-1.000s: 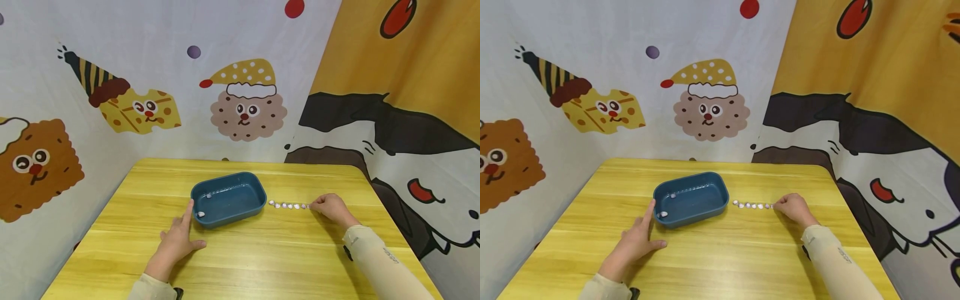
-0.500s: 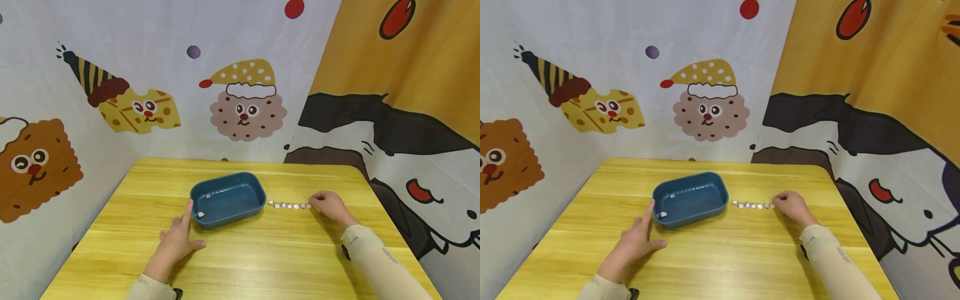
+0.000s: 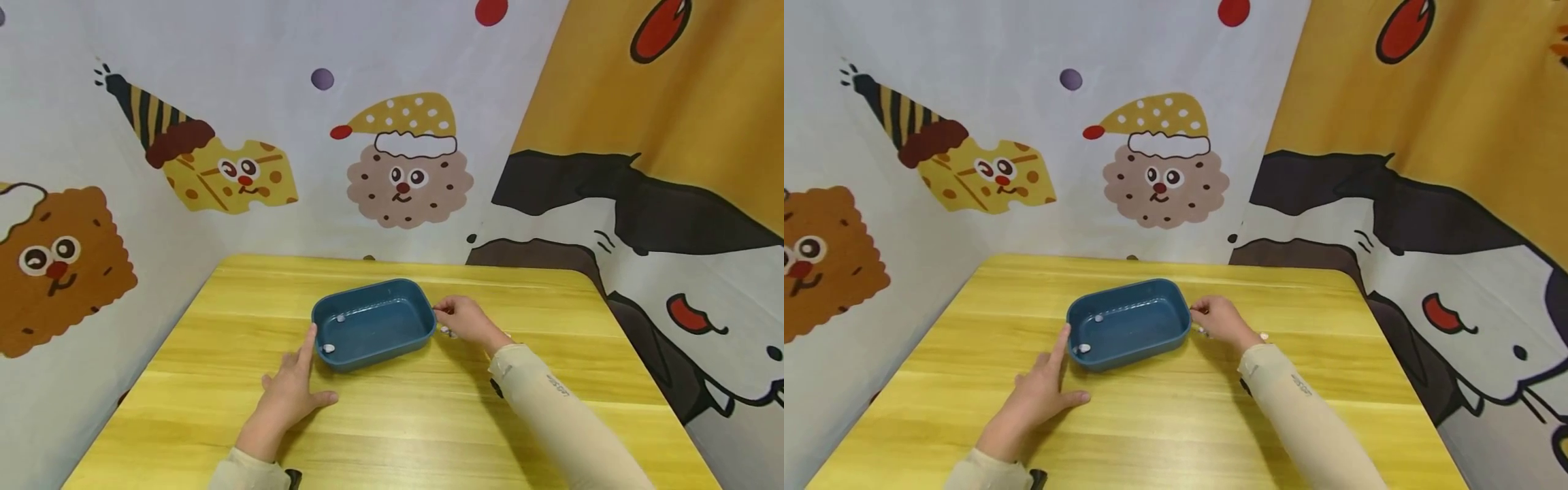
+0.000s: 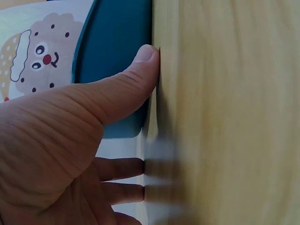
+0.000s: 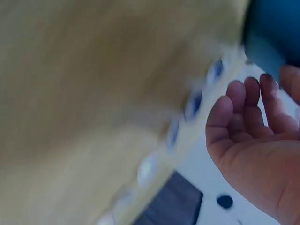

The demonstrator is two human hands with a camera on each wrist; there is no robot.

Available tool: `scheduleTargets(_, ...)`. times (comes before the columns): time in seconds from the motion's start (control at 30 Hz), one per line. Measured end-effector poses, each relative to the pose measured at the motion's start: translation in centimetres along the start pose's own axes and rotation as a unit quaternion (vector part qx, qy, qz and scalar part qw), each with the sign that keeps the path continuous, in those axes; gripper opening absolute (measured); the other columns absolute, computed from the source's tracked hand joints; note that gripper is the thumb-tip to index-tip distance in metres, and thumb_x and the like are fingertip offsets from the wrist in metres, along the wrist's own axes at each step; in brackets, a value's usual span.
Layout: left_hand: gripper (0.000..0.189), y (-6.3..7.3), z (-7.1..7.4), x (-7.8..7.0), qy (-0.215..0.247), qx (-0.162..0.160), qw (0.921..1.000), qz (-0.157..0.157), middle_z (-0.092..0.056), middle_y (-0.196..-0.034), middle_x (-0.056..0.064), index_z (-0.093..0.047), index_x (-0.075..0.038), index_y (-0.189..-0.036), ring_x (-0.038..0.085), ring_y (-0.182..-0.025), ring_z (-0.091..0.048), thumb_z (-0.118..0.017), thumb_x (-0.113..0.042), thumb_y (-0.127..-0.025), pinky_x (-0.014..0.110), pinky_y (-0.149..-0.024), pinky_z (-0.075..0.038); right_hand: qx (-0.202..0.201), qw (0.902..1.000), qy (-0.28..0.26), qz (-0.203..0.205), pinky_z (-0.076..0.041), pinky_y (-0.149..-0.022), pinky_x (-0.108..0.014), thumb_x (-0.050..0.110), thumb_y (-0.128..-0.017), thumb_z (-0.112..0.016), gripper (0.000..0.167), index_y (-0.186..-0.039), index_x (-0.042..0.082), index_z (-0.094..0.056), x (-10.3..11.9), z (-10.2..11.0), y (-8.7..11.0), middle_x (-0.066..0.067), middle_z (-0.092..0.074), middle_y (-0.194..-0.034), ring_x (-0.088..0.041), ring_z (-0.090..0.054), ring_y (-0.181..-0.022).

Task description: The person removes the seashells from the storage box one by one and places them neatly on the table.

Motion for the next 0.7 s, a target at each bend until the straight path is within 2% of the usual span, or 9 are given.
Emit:
scheduleTargets(0.13,0.144,0.0,0.2,-0.2,0.011,-0.007,0.9999,-0.01,-0.041,-0.161,0.04,0.013,-0.031,-0.172,0.058,-0.151,-0.04,-0.095,-0.047,-0.079,0.094,-0.11,-0.016,0.017,0.9998,0.009,-0.005,-0.044,-0.065,-0.03,0.019,-0.111,-0.058,0.022,-0.101,0.008,-0.073,0.1,-1.8,-0.9,-0.006,-0.066,-0.082,-0.016,-0.054,-0.068)
scheduleTargets(0.3,0.144,-0.2,0.8,-0.6,0.01,-0.016,0.9997,-0.016,-0.043,-0.161,0.037,0.012,-0.029,-0.173,0.056,-0.152,-0.04,-0.096,-0.043,-0.078,0.095,-0.109,-0.015,0.004,0.9997,0.021,-0.006,-0.043,-0.065,-0.03,0.019,-0.11,-0.06,0.02,-0.096,0.011,-0.072,0.0,-2.3,-1.0,-0.003,-0.065,-0.078,-0.016,-0.053,-0.066)
scheduleTargets(0.47,0.146,-0.1,1.1,-1.0,0.009,-0.011,0.9998,-0.011,-0.046,-0.158,0.037,0.01,-0.028,-0.173,0.054,-0.145,-0.05,-0.098,-0.043,-0.076,0.095,-0.108,-0.018,0.027,0.9975,0.062,0.023,-0.041,-0.066,-0.03,0.013,-0.105,-0.064,0.018,-0.087,0.012,-0.068,0.1,-2.1,-0.5,0.002,-0.057,-0.072,-0.014,-0.049,-0.066)
scheduleTargets(0.53,0.145,0.0,1.0,-0.8,0.014,-0.011,0.9998,-0.008,-0.047,-0.157,0.037,0.008,-0.027,-0.173,0.053,-0.141,-0.054,-0.098,-0.043,-0.075,0.095,-0.107,-0.019,0.051,0.9949,0.08,0.035,-0.041,-0.068,-0.03,0.012,-0.102,-0.067,0.016,-0.086,0.012,-0.068,0.4,-2.0,-0.2,0.003,-0.056,-0.073,-0.014,-0.049,-0.069)
scheduleTargets(0.63,0.146,0.1,0.8,-0.4,0.019,-0.011,0.9998,-0.002,-0.047,-0.156,0.038,0.007,-0.027,-0.174,0.053,-0.139,-0.056,-0.099,-0.043,-0.075,0.095,-0.107,-0.02,0.093,0.9883,0.108,0.054,-0.045,-0.072,-0.03,0.014,-0.102,-0.072,0.011,-0.091,0.013,-0.074,0.9,-1.5,0.4,0.004,-0.066,-0.08,-0.011,-0.053,-0.074)
scheduleTargets(0.7,0.146,0.1,0.7,0.0,0.022,-0.012,0.9997,0.002,-0.047,-0.156,0.038,0.008,-0.027,-0.173,0.053,-0.139,-0.056,-0.099,-0.044,-0.074,0.094,-0.108,-0.021,0.11,0.987,0.107,0.047,-0.051,-0.073,-0.031,0.017,-0.105,-0.07,0.009,-0.104,0.012,-0.077,1.1,-1.0,0.6,0.0,-0.075,-0.095,-0.012,-0.06,-0.077)
Point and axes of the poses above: each hand's wrist, its own y-axis away from the middle knuckle, its own z-axis out of the back of the hand, x = y × z, the point moved 4 cm from there along -y, towards the middle knuckle
